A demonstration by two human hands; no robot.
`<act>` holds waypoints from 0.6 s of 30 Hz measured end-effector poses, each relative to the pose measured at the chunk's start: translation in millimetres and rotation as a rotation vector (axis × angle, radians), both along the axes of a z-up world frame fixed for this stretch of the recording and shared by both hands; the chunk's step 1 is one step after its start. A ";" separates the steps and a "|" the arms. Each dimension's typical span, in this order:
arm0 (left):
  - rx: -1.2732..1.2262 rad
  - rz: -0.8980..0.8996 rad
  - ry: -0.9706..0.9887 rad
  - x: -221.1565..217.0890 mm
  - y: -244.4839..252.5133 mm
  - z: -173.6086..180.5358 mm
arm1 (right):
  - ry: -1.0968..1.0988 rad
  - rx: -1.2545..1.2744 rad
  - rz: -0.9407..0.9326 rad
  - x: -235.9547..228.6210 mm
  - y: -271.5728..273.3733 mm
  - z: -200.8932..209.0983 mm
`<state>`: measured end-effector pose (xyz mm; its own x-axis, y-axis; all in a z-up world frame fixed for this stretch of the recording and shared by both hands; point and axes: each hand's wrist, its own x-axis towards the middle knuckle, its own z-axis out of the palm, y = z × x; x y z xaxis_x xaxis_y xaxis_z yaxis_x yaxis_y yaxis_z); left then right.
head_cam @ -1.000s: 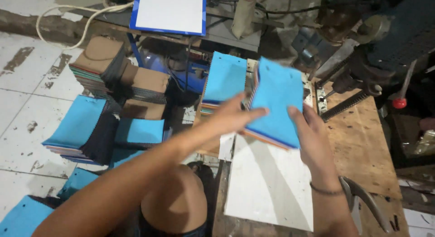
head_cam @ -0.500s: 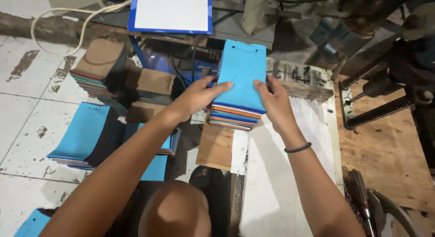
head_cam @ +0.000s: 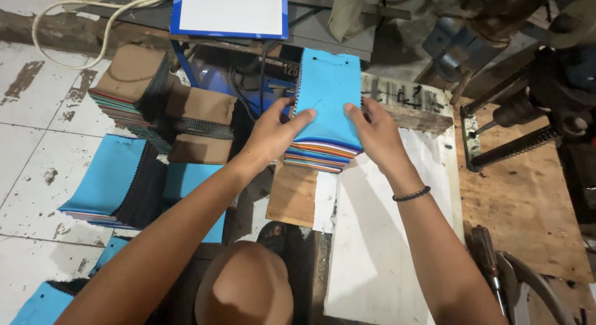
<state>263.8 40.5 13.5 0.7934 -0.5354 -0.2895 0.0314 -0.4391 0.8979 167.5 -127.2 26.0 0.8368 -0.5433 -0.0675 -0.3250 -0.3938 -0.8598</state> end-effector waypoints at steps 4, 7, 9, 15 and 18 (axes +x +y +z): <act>-0.010 0.037 -0.053 -5.4 3.1 -5.6 | 0.035 -0.128 0.025 4.4 -11.4 -15.0; 0.048 0.028 -0.072 -6.4 0.0 -1.2 | 0.053 -0.195 0.053 7.7 -20.7 -22.7; 0.058 0.039 -0.079 -0.3 -2.4 -12.1 | 0.067 -0.222 0.064 8.1 -19.3 -21.8; 0.034 0.080 -0.099 -4.5 -2.2 -18.9 | -0.035 -0.128 0.024 3.1 -15.5 -22.7; 0.037 0.081 -0.101 -7.4 -0.5 -14.4 | -0.072 -0.094 0.001 -1.1 -13.6 -22.1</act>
<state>256.5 40.1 -0.9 0.8598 -0.4587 -0.2241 -0.0220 -0.4719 0.8814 166.5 -140.8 3.9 0.8383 -0.5435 0.0438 -0.2632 -0.4737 -0.8404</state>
